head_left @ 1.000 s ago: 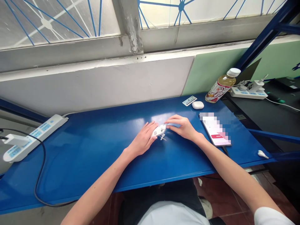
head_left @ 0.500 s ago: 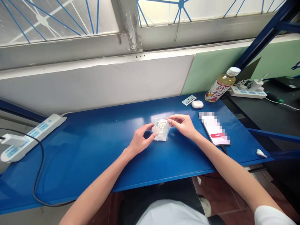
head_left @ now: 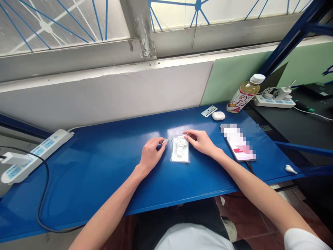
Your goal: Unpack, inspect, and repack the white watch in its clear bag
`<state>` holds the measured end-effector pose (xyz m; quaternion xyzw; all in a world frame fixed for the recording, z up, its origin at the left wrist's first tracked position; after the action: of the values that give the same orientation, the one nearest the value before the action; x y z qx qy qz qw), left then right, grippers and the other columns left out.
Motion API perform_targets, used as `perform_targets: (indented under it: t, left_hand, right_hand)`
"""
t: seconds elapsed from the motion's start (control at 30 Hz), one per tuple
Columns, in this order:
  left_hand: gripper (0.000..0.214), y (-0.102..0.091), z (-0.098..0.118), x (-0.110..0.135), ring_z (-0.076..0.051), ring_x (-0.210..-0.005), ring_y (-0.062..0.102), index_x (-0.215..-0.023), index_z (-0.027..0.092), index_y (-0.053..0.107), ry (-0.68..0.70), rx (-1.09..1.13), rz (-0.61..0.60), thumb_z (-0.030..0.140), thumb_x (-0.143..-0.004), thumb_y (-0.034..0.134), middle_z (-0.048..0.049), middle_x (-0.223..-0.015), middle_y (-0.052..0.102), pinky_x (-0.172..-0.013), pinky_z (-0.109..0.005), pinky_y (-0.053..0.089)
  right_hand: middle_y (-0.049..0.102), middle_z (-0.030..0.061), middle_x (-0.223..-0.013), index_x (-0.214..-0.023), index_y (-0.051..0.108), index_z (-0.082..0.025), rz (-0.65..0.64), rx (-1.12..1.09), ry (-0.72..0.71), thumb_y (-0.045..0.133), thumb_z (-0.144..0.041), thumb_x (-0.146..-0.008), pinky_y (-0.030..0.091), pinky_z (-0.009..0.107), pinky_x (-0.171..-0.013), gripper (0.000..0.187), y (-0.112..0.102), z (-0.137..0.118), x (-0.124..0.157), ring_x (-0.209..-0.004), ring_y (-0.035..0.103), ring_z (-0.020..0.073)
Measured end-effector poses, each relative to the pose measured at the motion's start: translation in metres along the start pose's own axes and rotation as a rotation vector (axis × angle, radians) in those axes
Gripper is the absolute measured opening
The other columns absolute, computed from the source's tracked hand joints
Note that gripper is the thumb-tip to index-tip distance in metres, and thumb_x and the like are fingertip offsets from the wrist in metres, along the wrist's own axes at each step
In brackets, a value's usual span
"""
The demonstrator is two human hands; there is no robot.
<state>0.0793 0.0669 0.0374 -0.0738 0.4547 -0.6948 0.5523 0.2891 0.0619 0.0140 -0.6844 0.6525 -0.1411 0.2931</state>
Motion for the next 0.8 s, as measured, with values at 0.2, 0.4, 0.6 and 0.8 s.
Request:
perform_targets:
  t: [0.2,0.4,0.6,0.8]
  left_hand:
    - [0.019,0.009,0.010,0.006,-0.020,-0.086,0.065,-0.093,0.022,0.073,0.207,-0.093,-0.048,0.021,-0.095,0.054,-0.0060,-0.092,0.069,-0.076,-0.033,0.056]
    - [0.018,0.023,0.014,0.007,-0.023,-0.099,0.065,-0.098,0.021,0.073,0.228,-0.081,-0.218,0.019,-0.093,0.056,-0.0083,-0.108,0.069,-0.084,-0.038,0.057]
    - [0.017,0.010,0.010,0.002,-0.023,-0.101,0.066,-0.096,0.019,0.068,0.116,-0.046,-0.136,0.020,-0.094,0.051,-0.0104,-0.111,0.066,-0.088,-0.039,0.056]
    - [0.080,0.022,0.017,0.005,-0.035,-0.142,0.037,-0.147,0.018,0.036,0.198,-0.061,-0.283,0.048,-0.082,0.073,-0.0189,-0.153,0.039,-0.114,-0.051,0.038]
  right_hand:
    - [0.072,0.0132,-0.111,-0.110,0.071,-0.017,-0.038,0.341,-0.259,0.054,-0.034,-0.096,0.053,0.044,-0.090,0.028,-0.004,-0.021,0.003,-0.103,0.066,0.0294]
    - [0.064,0.0139,-0.130,-0.132,0.060,-0.021,-0.295,0.309,-0.391,0.071,-0.054,-0.081,0.049,0.050,-0.101,0.062,0.004,-0.032,0.009,-0.121,0.058,0.0340]
    - [0.053,0.0181,-0.143,-0.144,0.048,-0.017,-0.321,0.299,-0.349,0.070,-0.056,-0.081,0.044,0.052,-0.109,0.077,0.013,-0.024,0.011,-0.133,0.049,0.0354]
    - [0.039,0.0222,-0.155,-0.152,0.035,-0.012,-0.377,0.332,-0.279,0.079,-0.066,-0.064,0.033,0.056,-0.117,0.113,0.016,-0.013,0.014,-0.145,0.032,0.0407]
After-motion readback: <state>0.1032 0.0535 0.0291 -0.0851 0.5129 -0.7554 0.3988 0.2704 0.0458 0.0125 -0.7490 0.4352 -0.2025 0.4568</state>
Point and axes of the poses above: each hand's wrist, its own x-axis away from the middle knuckle, its own y-axis out of the palm, z = x × y, the point moved 9 cm from there along -x, towards the middle knuckle
